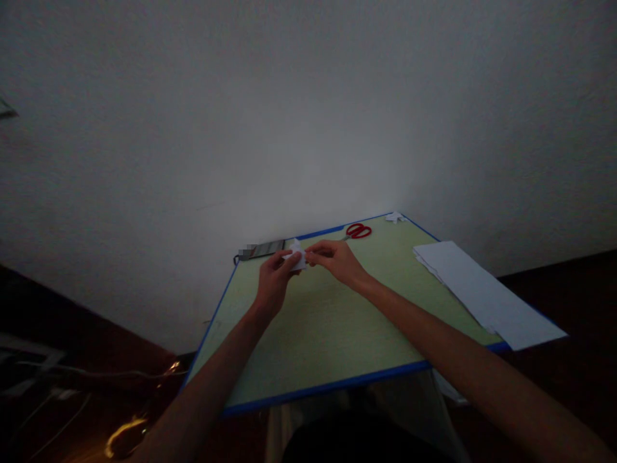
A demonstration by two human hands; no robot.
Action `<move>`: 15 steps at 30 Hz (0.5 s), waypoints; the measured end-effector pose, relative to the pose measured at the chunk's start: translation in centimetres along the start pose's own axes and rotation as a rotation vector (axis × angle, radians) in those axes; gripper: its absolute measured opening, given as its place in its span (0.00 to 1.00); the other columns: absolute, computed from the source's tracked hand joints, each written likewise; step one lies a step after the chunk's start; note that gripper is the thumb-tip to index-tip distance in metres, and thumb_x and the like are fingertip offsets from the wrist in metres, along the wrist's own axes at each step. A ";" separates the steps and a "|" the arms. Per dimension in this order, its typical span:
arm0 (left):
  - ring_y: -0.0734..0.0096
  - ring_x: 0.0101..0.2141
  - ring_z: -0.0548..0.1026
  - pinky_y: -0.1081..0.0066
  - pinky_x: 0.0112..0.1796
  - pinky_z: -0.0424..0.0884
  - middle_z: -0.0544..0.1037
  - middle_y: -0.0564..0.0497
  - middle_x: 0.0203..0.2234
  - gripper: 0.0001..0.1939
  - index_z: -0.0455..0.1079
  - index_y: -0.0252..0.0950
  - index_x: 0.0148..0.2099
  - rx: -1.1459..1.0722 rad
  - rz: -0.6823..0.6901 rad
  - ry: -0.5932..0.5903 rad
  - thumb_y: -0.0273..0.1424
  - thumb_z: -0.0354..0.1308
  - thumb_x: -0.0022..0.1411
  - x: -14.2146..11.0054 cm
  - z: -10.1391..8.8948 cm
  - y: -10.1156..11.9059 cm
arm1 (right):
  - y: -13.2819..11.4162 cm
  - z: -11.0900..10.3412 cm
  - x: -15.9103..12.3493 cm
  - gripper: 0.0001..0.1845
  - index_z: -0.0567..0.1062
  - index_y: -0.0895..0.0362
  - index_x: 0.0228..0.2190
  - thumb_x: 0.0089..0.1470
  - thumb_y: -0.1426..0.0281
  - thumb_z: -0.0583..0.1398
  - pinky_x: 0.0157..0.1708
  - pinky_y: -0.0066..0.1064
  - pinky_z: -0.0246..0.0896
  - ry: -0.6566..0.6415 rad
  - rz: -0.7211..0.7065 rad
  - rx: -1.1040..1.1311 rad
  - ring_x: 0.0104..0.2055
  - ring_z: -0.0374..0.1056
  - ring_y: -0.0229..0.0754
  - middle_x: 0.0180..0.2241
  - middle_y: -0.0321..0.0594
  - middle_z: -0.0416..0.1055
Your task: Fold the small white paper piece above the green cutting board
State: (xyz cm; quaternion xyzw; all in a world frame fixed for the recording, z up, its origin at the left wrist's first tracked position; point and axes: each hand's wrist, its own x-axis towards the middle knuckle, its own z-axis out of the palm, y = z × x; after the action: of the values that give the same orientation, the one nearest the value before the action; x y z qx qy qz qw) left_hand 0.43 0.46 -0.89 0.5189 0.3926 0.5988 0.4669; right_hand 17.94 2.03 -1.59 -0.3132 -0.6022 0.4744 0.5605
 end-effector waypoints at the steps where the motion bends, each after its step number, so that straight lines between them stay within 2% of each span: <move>1: 0.72 0.28 0.75 0.70 0.32 0.71 0.79 0.51 0.26 0.19 0.79 0.35 0.37 0.002 0.009 0.002 0.42 0.76 0.48 0.1 -0.1 -0.1 | 0.0 0.0 0.0 0.17 0.84 0.55 0.33 0.44 0.57 0.74 0.41 0.38 0.71 -0.002 0.000 0.002 0.34 0.75 0.43 0.31 0.40 0.81; 9: 0.75 0.27 0.73 0.72 0.31 0.68 0.77 0.54 0.25 0.16 0.76 0.36 0.34 -0.005 0.038 -0.060 0.40 0.75 0.49 0.3 -0.5 -0.3 | -0.7 0.2 -0.3 0.15 0.84 0.55 0.32 0.50 0.56 0.70 0.41 0.36 0.67 -0.062 -0.024 -0.079 0.36 0.72 0.43 0.31 0.38 0.79; 15: 0.72 0.31 0.75 0.71 0.33 0.71 0.79 0.51 0.30 0.22 0.75 0.36 0.43 0.015 -0.009 -0.094 0.42 0.75 0.50 0.0 -0.3 -0.5 | -0.6 -0.2 -0.2 0.17 0.85 0.54 0.35 0.46 0.56 0.71 0.39 0.35 0.62 0.017 0.050 -0.050 0.36 0.69 0.42 0.33 0.38 0.80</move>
State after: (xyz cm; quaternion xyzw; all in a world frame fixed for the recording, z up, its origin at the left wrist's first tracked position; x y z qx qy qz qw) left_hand 0.23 0.63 -1.42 0.5483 0.3770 0.5686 0.4836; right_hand 18.22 1.68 -1.09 -0.3458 -0.6012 0.4704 0.5456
